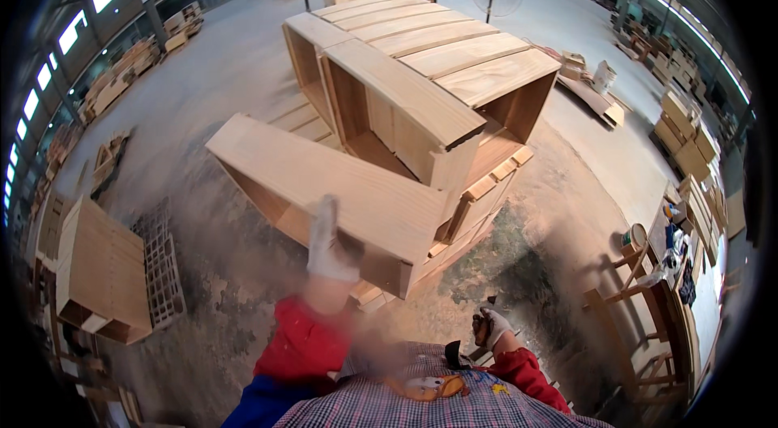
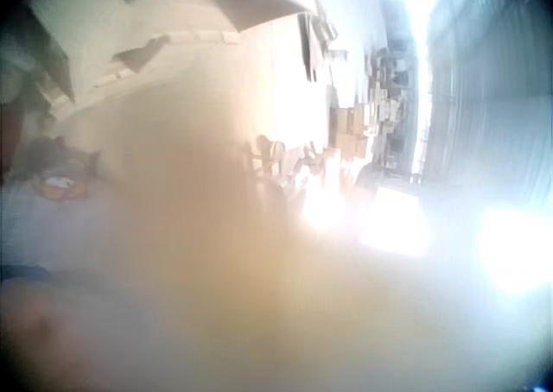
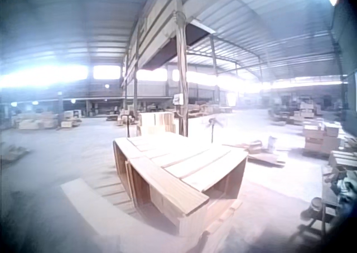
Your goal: The person applies putty to the edges and joints of wooden furniture components using a putty knife by hand.
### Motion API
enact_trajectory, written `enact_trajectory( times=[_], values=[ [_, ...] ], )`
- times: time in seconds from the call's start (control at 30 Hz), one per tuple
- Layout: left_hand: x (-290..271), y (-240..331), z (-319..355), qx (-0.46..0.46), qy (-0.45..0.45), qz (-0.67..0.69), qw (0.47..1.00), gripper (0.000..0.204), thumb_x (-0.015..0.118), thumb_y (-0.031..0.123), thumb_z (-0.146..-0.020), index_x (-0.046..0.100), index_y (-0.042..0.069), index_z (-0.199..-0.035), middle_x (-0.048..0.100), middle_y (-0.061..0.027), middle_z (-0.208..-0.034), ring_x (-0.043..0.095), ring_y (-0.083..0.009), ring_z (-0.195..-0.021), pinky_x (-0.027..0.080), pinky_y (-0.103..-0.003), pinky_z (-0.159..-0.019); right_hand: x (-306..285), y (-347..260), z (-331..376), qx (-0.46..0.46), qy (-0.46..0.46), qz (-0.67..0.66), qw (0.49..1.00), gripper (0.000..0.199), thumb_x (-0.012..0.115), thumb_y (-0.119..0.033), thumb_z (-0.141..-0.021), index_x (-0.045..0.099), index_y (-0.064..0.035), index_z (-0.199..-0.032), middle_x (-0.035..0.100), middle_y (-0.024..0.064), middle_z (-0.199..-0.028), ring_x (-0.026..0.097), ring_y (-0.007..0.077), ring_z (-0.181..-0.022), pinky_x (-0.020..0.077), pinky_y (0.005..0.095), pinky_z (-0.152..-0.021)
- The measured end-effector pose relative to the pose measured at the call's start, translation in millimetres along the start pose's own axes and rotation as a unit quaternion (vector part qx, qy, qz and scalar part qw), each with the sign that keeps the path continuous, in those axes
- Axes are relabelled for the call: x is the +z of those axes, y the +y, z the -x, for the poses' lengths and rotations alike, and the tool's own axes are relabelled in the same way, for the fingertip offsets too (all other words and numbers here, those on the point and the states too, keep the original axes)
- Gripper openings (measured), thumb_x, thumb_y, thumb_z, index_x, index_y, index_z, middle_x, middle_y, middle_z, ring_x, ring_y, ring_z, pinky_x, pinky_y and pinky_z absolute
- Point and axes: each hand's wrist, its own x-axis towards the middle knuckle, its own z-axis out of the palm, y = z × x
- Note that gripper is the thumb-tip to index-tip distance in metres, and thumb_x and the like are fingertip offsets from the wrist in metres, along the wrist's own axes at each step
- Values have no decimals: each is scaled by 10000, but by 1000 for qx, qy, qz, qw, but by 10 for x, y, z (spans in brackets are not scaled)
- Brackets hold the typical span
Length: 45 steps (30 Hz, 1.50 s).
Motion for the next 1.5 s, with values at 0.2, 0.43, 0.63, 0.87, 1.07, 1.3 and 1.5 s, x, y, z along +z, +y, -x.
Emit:
enact_trajectory(
  times=[0.2, 0.43, 0.63, 0.87, 1.07, 1.3, 1.5],
  values=[
    [374, 373, 72, -29, 19, -68, 997, 433, 620, 175, -818, 503, 17, -1203, 577, -114, -1163, 539, -253, -1104, 447, -409, -942, 533, 13, 470, -183, -159, 125, 962, 292, 530, -153, -901, 489, -122, -1188, 582, 86, -840, 550, 197, -595, 471, 329, -519],
    [379, 871, -73, -89, 11, -67, 994, 376, 624, 178, -824, 560, 6, -1152, 645, -110, -1028, 637, -250, -908, 523, -379, -809, 1359, 84, 1454, -328, -277, 277, 860, 496, 597, -171, -863, 398, -71, -1306, 555, 50, -947, 525, 109, -619, 452, 250, -522],
    [438, 962, -334, -14, -34, -110, 993, 512, 589, 318, -867, 461, 41, -1277, 545, -110, -1223, 533, -278, -1105, 449, -432, -928, 1796, 228, 1863, -361, -339, 376, 783, 509, 627, -145, -833, 430, -41, -1290, 567, 9, -856, 491, 62, -562, 405, 205, -476],
    [-164, 895, 22, -76, -330, 35, 940, 700, 437, 511, -888, 324, 26, -1381, 366, -107, -1410, 384, -242, -1265, 317, -415, -1040, 2237, 218, 1951, -361, -314, 354, 804, 311, 664, -121, -798, 536, -27, -1065, 508, -32, -641, 437, 45, -465, 346, 193, -409],
    [-296, 745, 343, 343, -340, -523, 702, 549, 654, 46, -754, 436, -37, -1251, 540, -122, -1185, 539, -181, -1041, 436, -307, -871, 2511, 280, 2142, -424, -312, 296, 797, 306, 691, -93, -774, 566, -12, -1042, 550, -30, -690, 457, 39, -514, 370, 185, -450],
    [329, 774, 360, 104, -179, -275, 939, 487, 653, 144, -788, 461, -45, -1193, 584, -114, -1087, 570, -178, -977, 468, -296, -822, 2500, 70, 2592, -424, -306, 278, 806, 326, 599, -68, -844, 535, 14, -1153, 582, 9, -748, 498, 59, -523, 410, 192, -474],
    [497, 903, -114, 76, -135, -163, 974, 447, 650, 161, -814, 470, -32, -1175, 608, -105, -1048, 598, -205, -973, 502, -319, -843, 2379, 7, 2588, -522, -216, 289, 773, 487, 542, -115, -880, 378, -12, -1328, 549, 58, -957, 501, 72, -603, 419, 198, -494]
  ],
)
